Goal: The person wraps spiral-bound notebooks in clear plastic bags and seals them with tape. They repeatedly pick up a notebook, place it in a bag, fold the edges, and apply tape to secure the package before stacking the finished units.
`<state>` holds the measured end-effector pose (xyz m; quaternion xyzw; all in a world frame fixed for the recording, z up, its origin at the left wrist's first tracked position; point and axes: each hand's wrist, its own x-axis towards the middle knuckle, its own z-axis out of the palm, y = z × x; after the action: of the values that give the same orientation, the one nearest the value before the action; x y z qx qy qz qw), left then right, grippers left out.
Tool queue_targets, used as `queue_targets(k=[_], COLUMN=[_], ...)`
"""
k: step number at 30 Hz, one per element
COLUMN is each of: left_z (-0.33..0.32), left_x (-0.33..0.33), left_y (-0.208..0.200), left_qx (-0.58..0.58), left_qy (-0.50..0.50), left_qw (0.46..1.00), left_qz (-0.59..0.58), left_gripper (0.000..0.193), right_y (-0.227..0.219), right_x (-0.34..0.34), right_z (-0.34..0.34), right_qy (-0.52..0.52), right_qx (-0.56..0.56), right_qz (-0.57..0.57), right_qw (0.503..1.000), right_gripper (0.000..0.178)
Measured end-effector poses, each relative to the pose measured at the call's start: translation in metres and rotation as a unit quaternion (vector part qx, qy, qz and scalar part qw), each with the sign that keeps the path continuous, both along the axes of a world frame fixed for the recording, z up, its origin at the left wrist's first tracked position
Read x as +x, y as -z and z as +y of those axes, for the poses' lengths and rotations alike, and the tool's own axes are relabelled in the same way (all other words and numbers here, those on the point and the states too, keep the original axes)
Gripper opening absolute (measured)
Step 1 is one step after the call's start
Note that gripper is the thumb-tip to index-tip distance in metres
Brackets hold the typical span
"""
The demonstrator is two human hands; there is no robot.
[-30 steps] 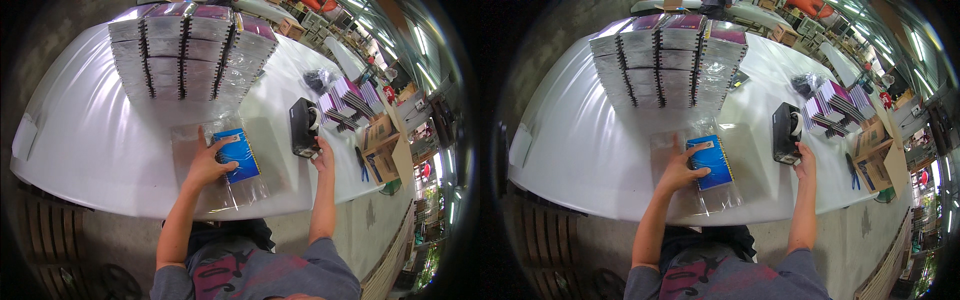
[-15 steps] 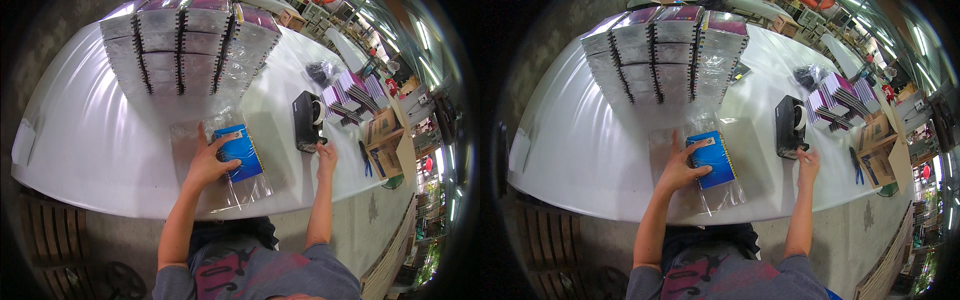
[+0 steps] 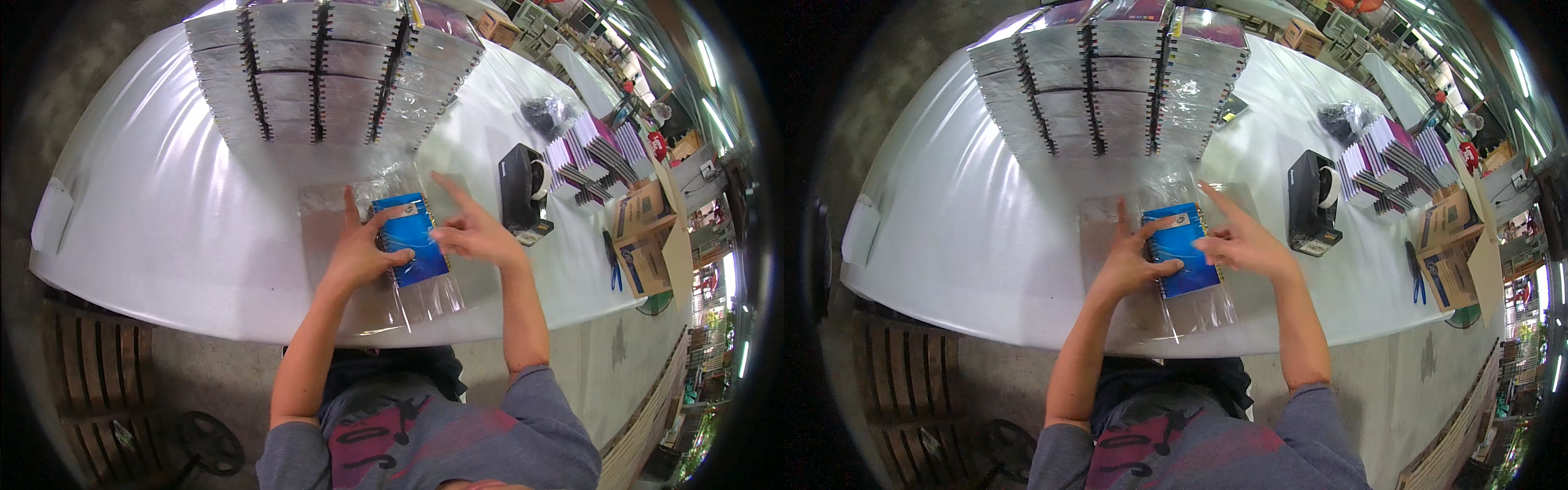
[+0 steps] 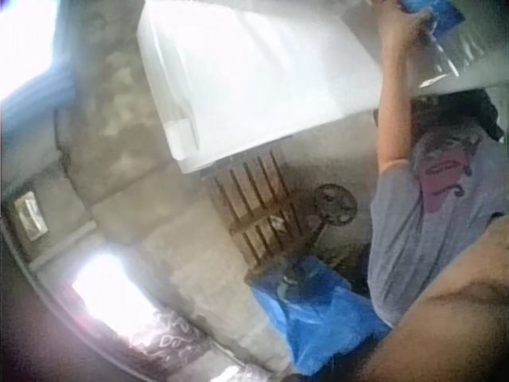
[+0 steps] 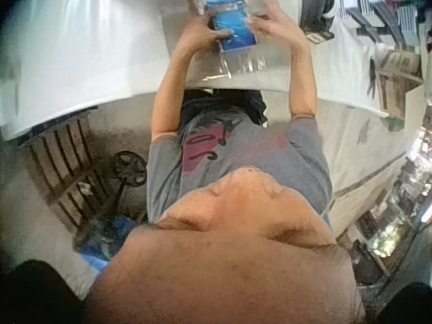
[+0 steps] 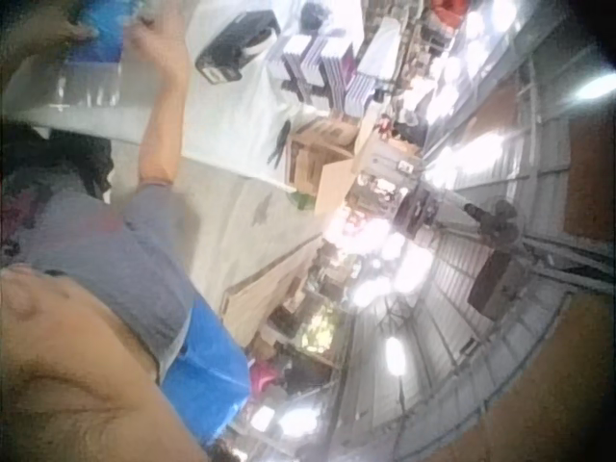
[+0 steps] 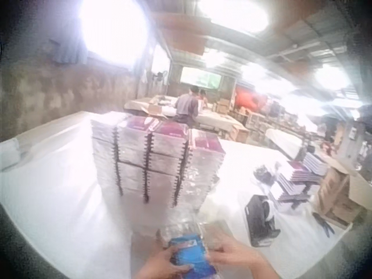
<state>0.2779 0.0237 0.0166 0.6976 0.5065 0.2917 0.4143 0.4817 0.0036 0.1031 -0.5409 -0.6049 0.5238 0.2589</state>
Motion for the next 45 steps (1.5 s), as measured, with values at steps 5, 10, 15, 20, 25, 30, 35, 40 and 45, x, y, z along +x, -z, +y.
queue_targets(k=[5, 10, 15, 20, 25, 30, 35, 40, 45], left_z=[0.001, -0.002, -0.002, -0.02, -0.052, -0.062, -0.06, -0.059, -0.061], left_x=[0.002, -0.003, -0.009, 0.014, 0.026, 0.028, 0.024, 0.021, -0.014], left_y=[0.008, -0.002, -0.001, 0.005, 0.003, 0.003, 0.012, 0.012, 0.005], left_qx=[0.019, -0.009, -0.002, -0.126, 0.053, 0.207, 0.211, 0.326, 0.484], left_qy=[0.004, 0.004, -0.02, 0.018, -0.015, -0.047, -0.113, -0.168, -0.066], left_qw=[1.0, 1.0, 1.0, 0.991, 0.958, 0.918, 0.951, 0.912, 0.872], left_qz=[-0.024, -0.02, 0.022, 0.049, -0.281, -0.336, -0.196, -0.182, -0.039], left_gripper=[0.076, 0.076, 0.107, 0.144, 0.138, 0.128, 0.125, 0.114, 0.075], right_y=[0.011, 0.006, 0.01, 0.079, 0.06, 0.065, 0.1, 0.084, 0.081], right_x=[-0.034, -0.048, -0.029, 0.013, -0.008, -0.023, -0.025, -0.029, -0.014], right_z=[0.041, 0.043, 0.026, 0.008, -0.019, -0.042, -0.05, -0.057, -0.067], right_qy=[-0.11, -0.095, -0.026, -0.016, 0.105, 0.092, 0.038, 0.042, 0.067], right_qx=[0.045, 0.157, 0.114, 0.048, 0.08, 0.165, 0.178, 0.281, 0.324], right_qz=[-0.22, -0.483, -0.457, -0.087, 0.186, 0.296, 0.174, 0.025, 0.121], right_qw=[0.968, 0.856, 0.882, 0.995, 0.974, 0.936, 0.968, 0.959, 0.936], right_gripper=[0.095, 0.102, 0.099, 0.085, 0.084, 0.104, 0.111, 0.099, 0.086])
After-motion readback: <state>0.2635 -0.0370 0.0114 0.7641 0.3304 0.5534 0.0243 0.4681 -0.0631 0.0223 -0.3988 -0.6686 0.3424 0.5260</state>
